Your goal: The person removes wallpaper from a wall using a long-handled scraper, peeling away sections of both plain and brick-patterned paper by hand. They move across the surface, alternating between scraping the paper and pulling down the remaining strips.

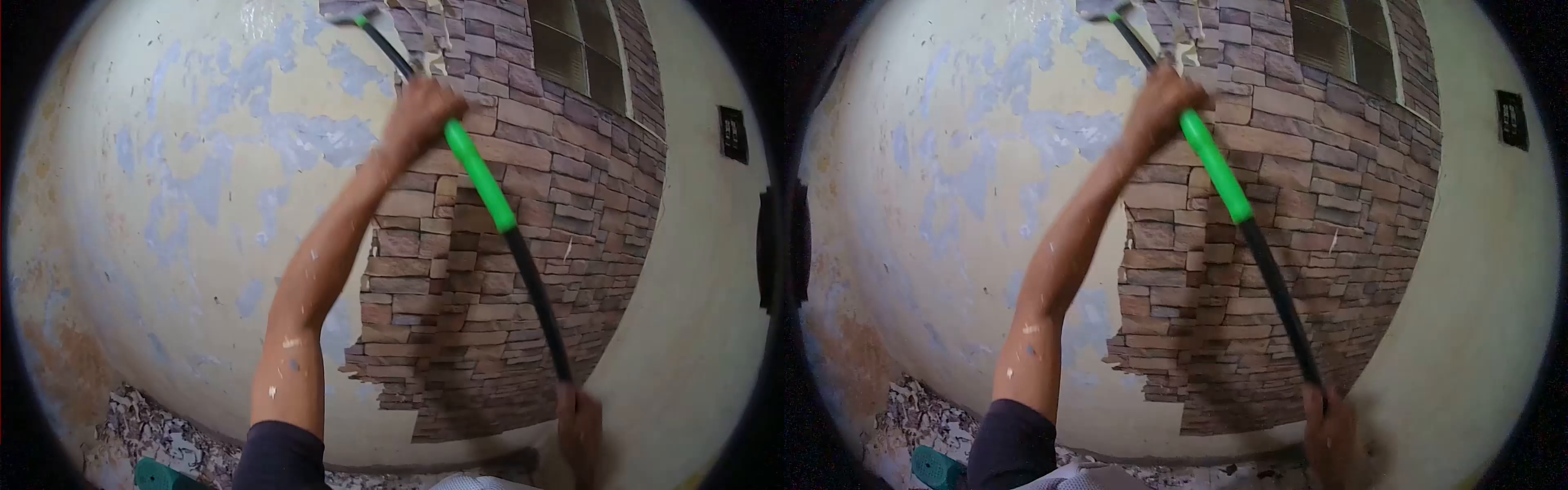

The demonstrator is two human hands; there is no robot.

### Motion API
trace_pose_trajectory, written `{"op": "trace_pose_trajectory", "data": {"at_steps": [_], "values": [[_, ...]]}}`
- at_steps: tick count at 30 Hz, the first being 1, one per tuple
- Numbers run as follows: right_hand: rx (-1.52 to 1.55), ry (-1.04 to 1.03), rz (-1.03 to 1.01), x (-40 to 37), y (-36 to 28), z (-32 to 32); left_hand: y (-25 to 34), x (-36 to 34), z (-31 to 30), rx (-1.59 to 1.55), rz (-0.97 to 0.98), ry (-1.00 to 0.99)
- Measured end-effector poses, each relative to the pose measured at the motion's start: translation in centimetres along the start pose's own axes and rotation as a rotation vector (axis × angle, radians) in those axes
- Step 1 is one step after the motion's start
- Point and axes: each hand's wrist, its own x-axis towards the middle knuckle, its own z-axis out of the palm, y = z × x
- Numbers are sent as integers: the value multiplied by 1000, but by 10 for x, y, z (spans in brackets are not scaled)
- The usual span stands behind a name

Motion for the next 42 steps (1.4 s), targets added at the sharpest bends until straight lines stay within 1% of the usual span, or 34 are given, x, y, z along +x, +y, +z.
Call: {"op": "trace_pose_trajectory", "data": {"at_steps": [1,3,4,6,7,9,11,12,13,14,16,18,19,20,21,22,23,24,25,26,27,28,29,30,31,32,34,35,36,37,39,41,42], "values": [[5,13,-86,25,-22,-6,-25,12,-6,2,-21,35],[-7,74,-219,69,-56,-11,-75,33,-8,101,65,44],[-13,84,-228,72,-67,-15,-81,36,-15,107,65,57],[31,15,-146,70,-86,-19,-89,49,-25,164,74,-18],[38,15,-143,63,-81,-19,-81,46,-27,163,81,-22],[84,-58,-33,33,-53,-12,-43,18,-29,91,-1,-90],[-43,-50,-20,-2,13,4,7,-23,-18,127,25,-130],[-91,-54,-29,-27,48,14,41,-39,-24,65,20,-124],[-146,-59,-34,-40,68,20,62,-49,-27,0,8,-117],[-155,-53,-38,-37,54,13,61,-47,-27,3,3,-106],[-121,-362,226,-35,24,5,52,-43,-29,-14,-40,-118],[-140,36,-193,-1,43,28,6,-22,-22,79,3,-29],[-37,10,-124,20,9,23,-24,-12,-21,84,35,61],[71,-10,-55,50,-34,17,-61,-2,-14,119,-32,-3],[-160,272,-612,85,-33,28,-89,12,-17,166,-23,36],[19,18,-203,104,-100,9,-121,26,-20,189,3,80],[39,-20,-214,131,-126,7,-153,40,-27,222,28,56],[41,-3,-294,157,-153,9,-206,53,-22,218,49,70],[50,28,-366,174,-178,10,-261,64,-12,235,-148,-91],[23,7,-328,181,-207,6,-310,74,-16,292,-190,-181],[1,-22,-290,179,-227,3,-326,73,-39,385,-78,-189],[15,-27,-271,171,-224,4,-305,68,-66,424,-140,-254],[42,-49,-282,162,-220,6,-279,61,-83,401,-151,-337],[66,-65,-298,155,-214,10,-255,45,-91,413,-82,-276],[69,-68,-311,144,-190,24,-232,25,-94,417,-18,-214],[66,-69,-326,127,-159,43,-209,2,-95,391,-3,-209],[55,-85,-195,80,-110,75,-155,-47,-93,323,2,-218],[-61,24,-372,61,-41,107,-123,-72,-92,281,-8,-238],[97,-91,-72,24,-58,102,-92,-91,-92,167,-38,-320],[13,-113,72,-2,-31,116,-54,-99,-104,15,-97,-439],[39,-86,90,-57,42,144,4,-115,-117,-190,65,-489],[-438,-211,-122,-119,117,146,56,-101,-145,-535,-43,-635],[-434,-64,-245,-149,173,161,62,-84,-149,-534,-43,-644]]}}
